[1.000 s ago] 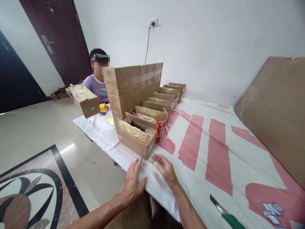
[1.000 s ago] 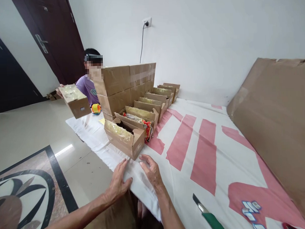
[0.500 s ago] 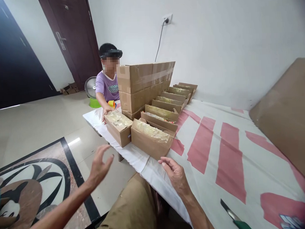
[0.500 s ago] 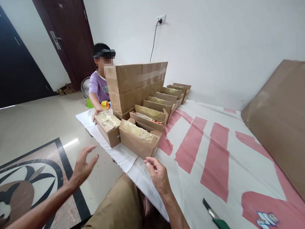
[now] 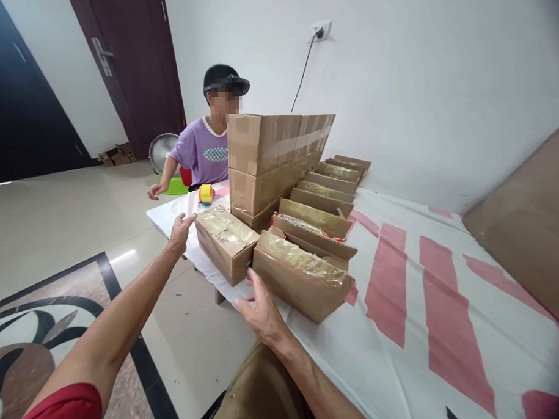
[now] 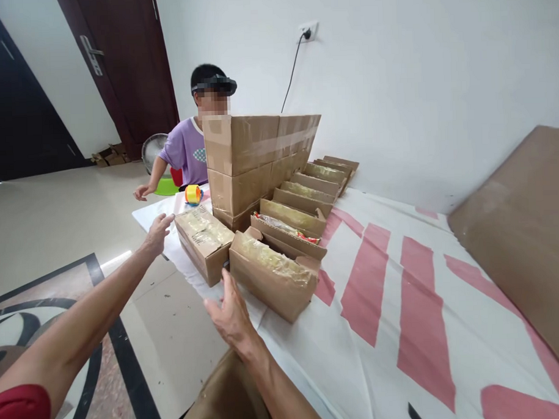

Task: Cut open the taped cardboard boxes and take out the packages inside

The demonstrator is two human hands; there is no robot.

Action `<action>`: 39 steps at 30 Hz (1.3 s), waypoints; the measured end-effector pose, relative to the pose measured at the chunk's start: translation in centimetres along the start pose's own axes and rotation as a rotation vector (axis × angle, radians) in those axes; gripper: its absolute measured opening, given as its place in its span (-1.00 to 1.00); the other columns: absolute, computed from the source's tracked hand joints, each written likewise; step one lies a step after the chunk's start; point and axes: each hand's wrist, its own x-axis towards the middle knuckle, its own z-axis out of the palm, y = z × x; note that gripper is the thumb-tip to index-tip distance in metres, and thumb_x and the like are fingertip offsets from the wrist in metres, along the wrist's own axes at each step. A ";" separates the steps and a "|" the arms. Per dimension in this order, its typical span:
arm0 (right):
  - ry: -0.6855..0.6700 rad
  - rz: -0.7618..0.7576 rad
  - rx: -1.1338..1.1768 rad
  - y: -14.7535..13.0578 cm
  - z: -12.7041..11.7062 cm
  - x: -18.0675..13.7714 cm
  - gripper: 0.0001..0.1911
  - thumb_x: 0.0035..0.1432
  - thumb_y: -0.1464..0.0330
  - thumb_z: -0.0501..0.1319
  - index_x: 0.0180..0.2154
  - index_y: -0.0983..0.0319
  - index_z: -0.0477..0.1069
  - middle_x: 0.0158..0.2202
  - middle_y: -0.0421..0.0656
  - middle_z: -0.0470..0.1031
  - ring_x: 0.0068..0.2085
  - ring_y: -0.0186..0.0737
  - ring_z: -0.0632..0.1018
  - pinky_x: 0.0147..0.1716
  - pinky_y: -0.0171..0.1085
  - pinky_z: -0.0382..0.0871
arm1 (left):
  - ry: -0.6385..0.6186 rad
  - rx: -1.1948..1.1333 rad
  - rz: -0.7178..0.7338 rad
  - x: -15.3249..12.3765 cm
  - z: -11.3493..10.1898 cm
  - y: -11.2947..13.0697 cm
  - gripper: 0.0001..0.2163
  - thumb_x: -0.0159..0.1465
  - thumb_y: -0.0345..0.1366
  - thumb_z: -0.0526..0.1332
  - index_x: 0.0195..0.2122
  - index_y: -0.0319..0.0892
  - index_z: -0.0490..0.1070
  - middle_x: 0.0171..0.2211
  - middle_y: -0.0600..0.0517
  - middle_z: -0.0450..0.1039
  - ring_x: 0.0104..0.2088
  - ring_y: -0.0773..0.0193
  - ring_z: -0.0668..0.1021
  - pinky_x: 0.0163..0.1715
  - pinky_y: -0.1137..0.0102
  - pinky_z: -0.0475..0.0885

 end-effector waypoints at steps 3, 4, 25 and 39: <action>0.093 -0.032 -0.060 0.4 2.8 2.0 -0.14 0.11 0.36 0.22 0.42 0.38 0.09 0.44 0.21 0.13 0.42 0.15 0.25 0.26 0.10 0.37 | -0.085 -0.056 -0.081 0.1 0.0 -0.8 -0.53 -0.07 0.04 0.36 -0.22 -0.16 0.45 -0.18 -0.05 0.53 -0.08 0.05 0.57 -0.02 0.14 0.48; 0.118 -0.047 -0.089 0.5 3.5 2.0 -0.14 0.10 0.39 0.21 0.42 0.40 0.07 0.45 0.22 0.10 0.44 0.16 0.20 0.32 0.13 0.29 | -0.103 -0.072 -0.099 -0.4 -0.5 -0.8 -0.55 -0.10 0.04 0.37 -0.28 -0.16 0.45 -0.24 -0.03 0.53 -0.15 0.09 0.57 -0.08 0.17 0.50; 0.218 -0.196 -0.375 0.3 -3.3 -22.3 0.03 0.20 0.24 0.34 0.52 0.15 -0.18 0.47 0.03 0.12 0.38 0.35 0.30 0.29 0.23 0.32 | -0.114 0.185 -0.312 -28.7 -11.5 -0.4 -0.40 0.00 0.23 0.35 0.10 0.29 0.53 0.22 0.16 0.51 0.19 -0.31 0.54 0.22 -0.26 0.43; 0.930 0.148 -0.256 3.5 -16.0 -27.5 -0.31 0.40 0.02 0.03 0.39 0.27 0.16 0.29 0.11 0.36 0.29 0.12 0.39 0.27 0.11 0.31 | -0.765 0.126 0.017 -38.8 7.5 -0.9 -0.37 0.23 -0.01 0.30 0.33 0.03 0.30 0.26 -0.05 0.45 0.26 -0.07 0.48 0.17 0.13 0.50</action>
